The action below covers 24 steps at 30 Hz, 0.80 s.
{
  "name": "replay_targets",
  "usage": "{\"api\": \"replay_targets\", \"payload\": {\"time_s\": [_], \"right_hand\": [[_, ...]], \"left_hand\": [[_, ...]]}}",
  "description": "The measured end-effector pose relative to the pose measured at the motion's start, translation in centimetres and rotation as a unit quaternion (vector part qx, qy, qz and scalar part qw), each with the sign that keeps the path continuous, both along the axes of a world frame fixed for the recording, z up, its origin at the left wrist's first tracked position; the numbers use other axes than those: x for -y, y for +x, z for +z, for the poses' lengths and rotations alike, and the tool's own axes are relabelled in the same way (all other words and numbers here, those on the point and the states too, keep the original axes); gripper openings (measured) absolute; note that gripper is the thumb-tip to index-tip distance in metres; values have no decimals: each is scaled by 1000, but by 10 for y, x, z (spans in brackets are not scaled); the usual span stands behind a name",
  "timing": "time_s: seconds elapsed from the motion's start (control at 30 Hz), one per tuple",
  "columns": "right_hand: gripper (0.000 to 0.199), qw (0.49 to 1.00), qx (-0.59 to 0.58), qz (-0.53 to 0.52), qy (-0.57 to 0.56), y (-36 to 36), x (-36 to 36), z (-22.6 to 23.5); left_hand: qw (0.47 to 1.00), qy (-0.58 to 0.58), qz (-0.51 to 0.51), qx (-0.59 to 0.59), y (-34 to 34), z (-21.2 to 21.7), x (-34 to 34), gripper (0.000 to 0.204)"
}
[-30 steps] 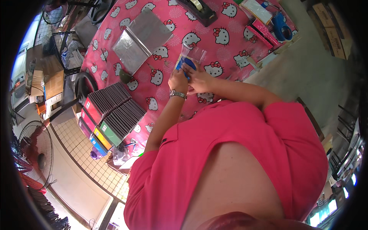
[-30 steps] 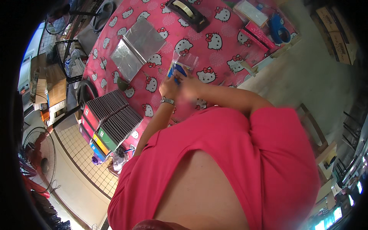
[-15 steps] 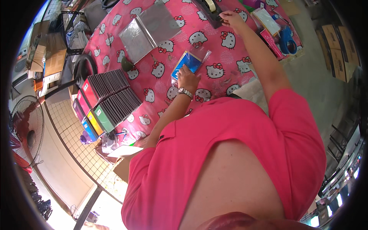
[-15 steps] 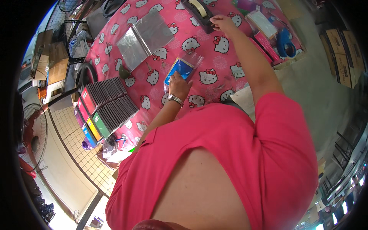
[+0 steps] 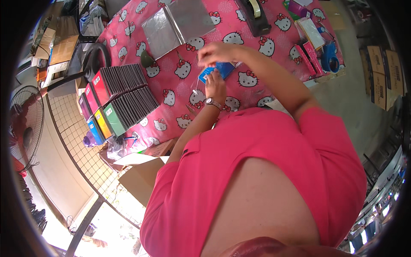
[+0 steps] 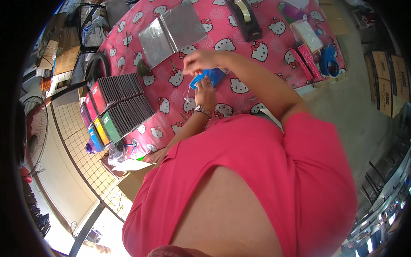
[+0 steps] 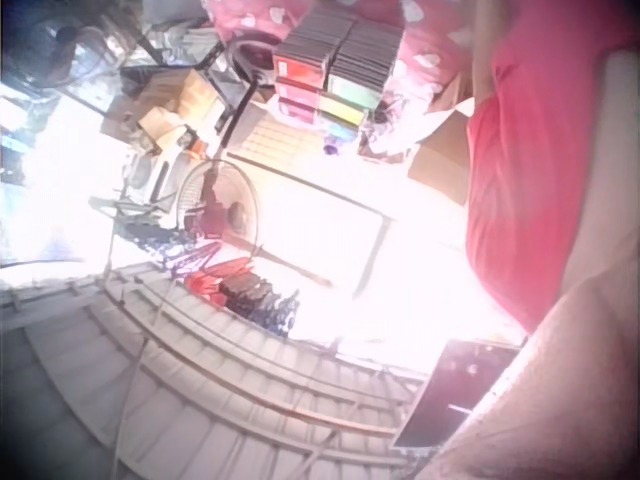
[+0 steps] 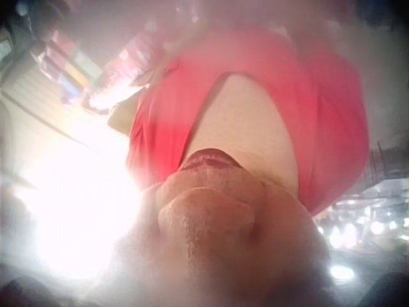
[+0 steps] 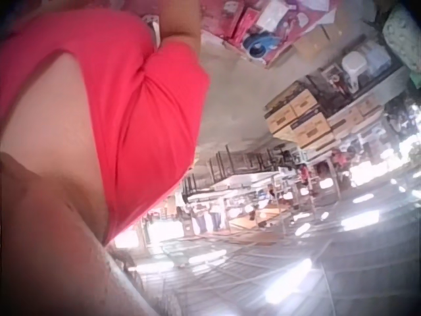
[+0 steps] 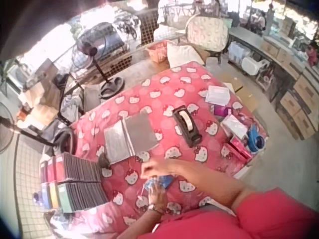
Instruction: The person packs colorful notebooks into a plastic sleeve, seals the sleeve using a tape dispenser, and places the completed package into a cardboard box.
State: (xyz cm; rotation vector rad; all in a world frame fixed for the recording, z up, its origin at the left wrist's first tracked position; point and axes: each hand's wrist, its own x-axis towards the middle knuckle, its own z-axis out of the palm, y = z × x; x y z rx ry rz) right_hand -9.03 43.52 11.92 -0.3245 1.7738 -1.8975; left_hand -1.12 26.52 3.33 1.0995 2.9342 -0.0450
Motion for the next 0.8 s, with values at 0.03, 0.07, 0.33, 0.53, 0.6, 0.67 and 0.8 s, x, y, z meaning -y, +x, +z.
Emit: {"api": "replay_targets", "payload": {"time_s": [0.03, 0.07, 0.33, 0.53, 0.6, 0.67, 0.8], "right_hand": [[12, 990, -56, 56, 113, -5, 4, -10], [12, 962, -109, 108, 226, -12, 5, -34], [13, 853, -193, 220, 432, -9, 11, -73], [22, 802, -188, 129, 551, 10, 19, -66], [23, 810, -182, 50, 556, 21, 14, -57], [27, 809, -202, -95, 544, 38, 0, -55], [36, 852, 2, -217, 476, 95, -17, -61]], "left_hand": [[1000, 8, 1, 9, -1, 1, -1, 52], [1000, 18, -3, 17, -2, 2, -5, 51], [993, 109, -36, 15, 0, -9, 18, 49], [990, 125, -48, 39, 2, 1, 20, 52], [992, 106, -57, 42, 2, 10, 26, 50], [990, 91, -32, 100, 3, 15, 36, 46], [985, 65, 68, 145, -29, 37, 50, 55]]}}
